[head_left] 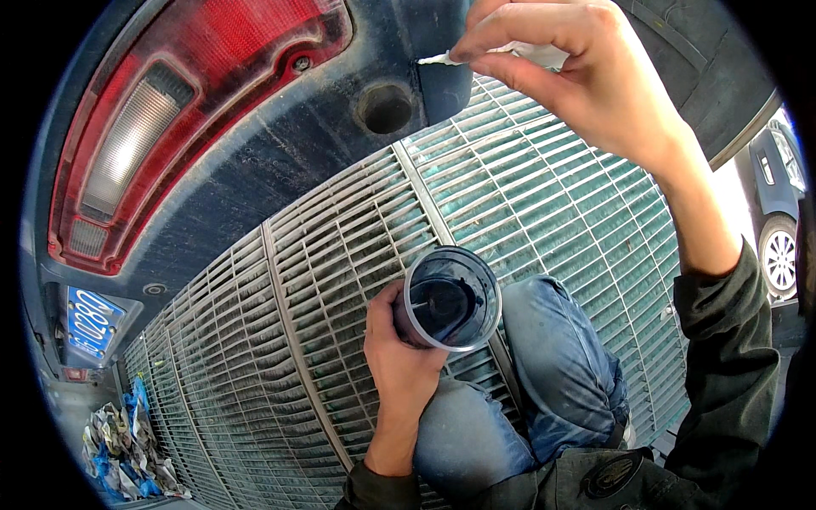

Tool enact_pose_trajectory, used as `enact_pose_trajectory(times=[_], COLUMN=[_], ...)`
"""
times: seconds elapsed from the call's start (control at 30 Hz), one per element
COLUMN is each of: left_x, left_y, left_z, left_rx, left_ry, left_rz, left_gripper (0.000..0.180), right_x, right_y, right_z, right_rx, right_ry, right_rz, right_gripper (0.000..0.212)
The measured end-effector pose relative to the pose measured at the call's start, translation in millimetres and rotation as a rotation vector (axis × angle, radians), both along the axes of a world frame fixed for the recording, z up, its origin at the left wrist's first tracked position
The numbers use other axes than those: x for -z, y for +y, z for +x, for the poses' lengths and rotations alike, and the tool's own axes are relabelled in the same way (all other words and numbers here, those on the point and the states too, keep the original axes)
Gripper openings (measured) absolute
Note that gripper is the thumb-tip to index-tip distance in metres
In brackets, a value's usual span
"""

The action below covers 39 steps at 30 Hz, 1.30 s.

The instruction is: The person wipes the rear bumper of a car with a cloth, then retrieves a container of dark paint and a small brush. They apply the paint to a small area on the bumper using the brush.

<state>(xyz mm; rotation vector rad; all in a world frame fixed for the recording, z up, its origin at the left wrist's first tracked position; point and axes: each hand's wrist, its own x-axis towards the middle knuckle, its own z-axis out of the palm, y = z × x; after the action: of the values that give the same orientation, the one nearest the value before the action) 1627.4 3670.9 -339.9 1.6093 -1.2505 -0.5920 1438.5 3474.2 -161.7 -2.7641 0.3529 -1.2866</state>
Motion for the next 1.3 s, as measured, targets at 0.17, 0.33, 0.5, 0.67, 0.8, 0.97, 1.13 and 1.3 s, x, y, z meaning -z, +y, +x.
enact_pose_trajectory(times=[0.17, 0.33, 0.5, 0.67, 0.8, 0.97, 1.13, 1.3], left_x=[-0.1, -2.2, -2.2, -1.1, -2.5, -2.6, -4.2, -5.1], left_y=[0.4, 0.3, 0.6, 0.6, 0.3, 0.1, -0.7, -1.1], left_z=[0.5, 0.4, 0.4, 1.5, 1.0, 0.1, 0.1, 0.0], left_rx=[0.008, 0.01, 0.014, 0.023, 0.015, 0.007, 0.018, 0.005], left_ry=[0.006, 0.009, 0.03, 0.01, 0.008, 0.032, 0.034, -0.011], left_rz=[0.007, 0.01, 0.002, -0.013, -0.003, 0.008, -0.008, -0.01], left_gripper=[0.07, 0.071, 0.071, 0.072, 0.072, 0.073, 0.072, 0.071], right_x=[1.4, 0.7, -1.0, 0.0, -0.8, 0.3, -0.4, 1.2], right_y=[-1.4, -1.4, -0.2, -1.3, -0.2, -1.3, 0.2, -0.5], right_z=[0.2, -0.3, -0.9, 0.4, 0.8, 1.8, 0.5, 1.2], right_rx=[-0.004, -0.003, -0.006, -0.008, -0.003, -0.015, 0.0, -0.005], right_ry=[0.006, 0.03, 0.019, 0.025, 0.024, 0.034, 0.038, 0.034], right_rz=[0.01, 0.02, 0.017, 0.017, 0.014, 0.024, 0.04, 0.058], right_gripper=[0.013, 0.013, 0.013, 0.012, 0.012, 0.012, 0.011, 0.011])
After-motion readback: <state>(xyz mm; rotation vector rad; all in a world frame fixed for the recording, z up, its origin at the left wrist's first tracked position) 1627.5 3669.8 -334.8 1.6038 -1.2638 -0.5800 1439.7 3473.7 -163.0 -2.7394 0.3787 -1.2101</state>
